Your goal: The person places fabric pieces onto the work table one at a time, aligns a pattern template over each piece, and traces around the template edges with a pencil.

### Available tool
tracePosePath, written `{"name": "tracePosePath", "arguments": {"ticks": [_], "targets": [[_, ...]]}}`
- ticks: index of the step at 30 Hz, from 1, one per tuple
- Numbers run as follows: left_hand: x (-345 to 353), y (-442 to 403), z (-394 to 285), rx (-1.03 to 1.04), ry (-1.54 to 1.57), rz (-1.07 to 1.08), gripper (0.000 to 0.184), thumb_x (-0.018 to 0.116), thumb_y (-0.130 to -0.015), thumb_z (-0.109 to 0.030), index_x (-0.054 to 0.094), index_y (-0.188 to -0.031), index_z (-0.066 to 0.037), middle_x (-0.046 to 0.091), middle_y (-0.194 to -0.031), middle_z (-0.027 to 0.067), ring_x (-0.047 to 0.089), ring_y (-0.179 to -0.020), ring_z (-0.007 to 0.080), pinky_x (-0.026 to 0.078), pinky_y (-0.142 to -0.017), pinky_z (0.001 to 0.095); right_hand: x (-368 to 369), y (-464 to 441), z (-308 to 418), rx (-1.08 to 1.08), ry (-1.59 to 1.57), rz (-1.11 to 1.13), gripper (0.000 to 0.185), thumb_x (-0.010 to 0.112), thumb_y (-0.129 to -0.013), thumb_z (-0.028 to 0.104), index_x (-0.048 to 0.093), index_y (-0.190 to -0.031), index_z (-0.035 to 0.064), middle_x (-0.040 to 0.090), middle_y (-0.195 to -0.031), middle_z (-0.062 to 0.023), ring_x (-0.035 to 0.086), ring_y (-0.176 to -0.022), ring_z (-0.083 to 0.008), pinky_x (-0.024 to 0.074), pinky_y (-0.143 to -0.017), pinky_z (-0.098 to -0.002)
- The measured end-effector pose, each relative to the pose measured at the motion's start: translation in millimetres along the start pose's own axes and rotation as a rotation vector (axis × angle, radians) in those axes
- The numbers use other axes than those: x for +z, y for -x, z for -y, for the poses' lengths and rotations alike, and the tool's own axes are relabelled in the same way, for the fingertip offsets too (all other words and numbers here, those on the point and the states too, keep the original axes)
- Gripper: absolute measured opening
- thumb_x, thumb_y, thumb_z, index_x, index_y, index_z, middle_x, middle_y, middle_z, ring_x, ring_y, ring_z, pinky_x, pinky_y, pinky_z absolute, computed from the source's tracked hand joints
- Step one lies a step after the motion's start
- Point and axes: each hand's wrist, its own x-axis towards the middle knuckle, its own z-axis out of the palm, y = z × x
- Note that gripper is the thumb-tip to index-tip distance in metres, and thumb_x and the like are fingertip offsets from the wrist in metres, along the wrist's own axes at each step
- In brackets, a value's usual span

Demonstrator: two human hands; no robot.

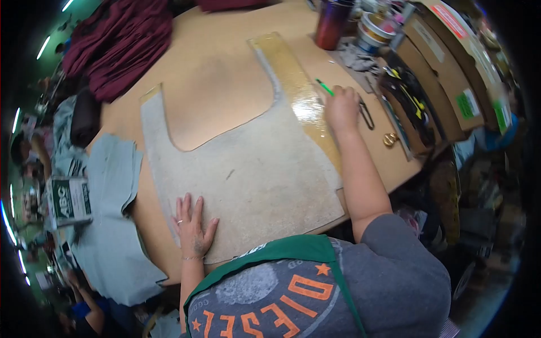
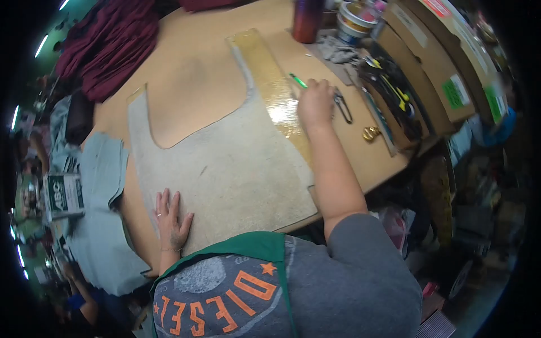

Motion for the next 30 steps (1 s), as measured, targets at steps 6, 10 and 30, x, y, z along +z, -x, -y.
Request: {"name": "tracePosePath", "arguments": {"ticks": [6, 10, 30], "targets": [[-12.5, -7.3, 33.8, -0.059, 0.416, -0.428, 0.014, 0.06, -0.075, -0.011, 0.06, -0.085, -0.001, 0.06, -0.091, 0.0133, 0.056, -0.088, 0.0307, 0.043, -0.077, 0.0359, -6.6, 3.6, -9.8, -0.221, -0.202, -0.064, 0.033, 0.062, -0.074, 0.018, 0.055, -0.1, -0.0019, 0.052, -0.093, -0.021, 0.049, -0.092, -0.0348, 0.0386, -0.08, -0.0421], [-70.7, -43.0, 102.0, -0.042, 0.114, -0.683, 0.015, 0.06, -0.076, -0.014, 0.059, -0.084, -0.001, 0.059, -0.084, 0.0152, 0.055, -0.081, 0.0319, 0.045, -0.073, 0.0376, -42.9, 52.8, 40.2, -0.363, -0.342, 0.104, 0.027, 0.058, -0.079, 0.016, 0.054, -0.101, -0.0003, 0.05, -0.097, -0.0177, 0.046, -0.094, -0.0346, 0.0377, -0.082, -0.0399], [-131.4, -134.8, 306.0, -0.778, 0.157, -0.559, 0.045, 0.058, -0.077, -0.037, 0.049, -0.109, -0.007, 0.057, -0.104, 0.0168, 0.052, -0.102, 0.0332, 0.036, -0.084, 0.053, -23.7, 103.1, 60.6, -0.401, -0.146, 0.048, 0.023, 0.058, -0.079, 0.019, 0.055, -0.096, 0.0037, 0.05, -0.098, -0.0129, 0.046, -0.096, -0.0305, 0.0372, -0.083, -0.0405]]}}
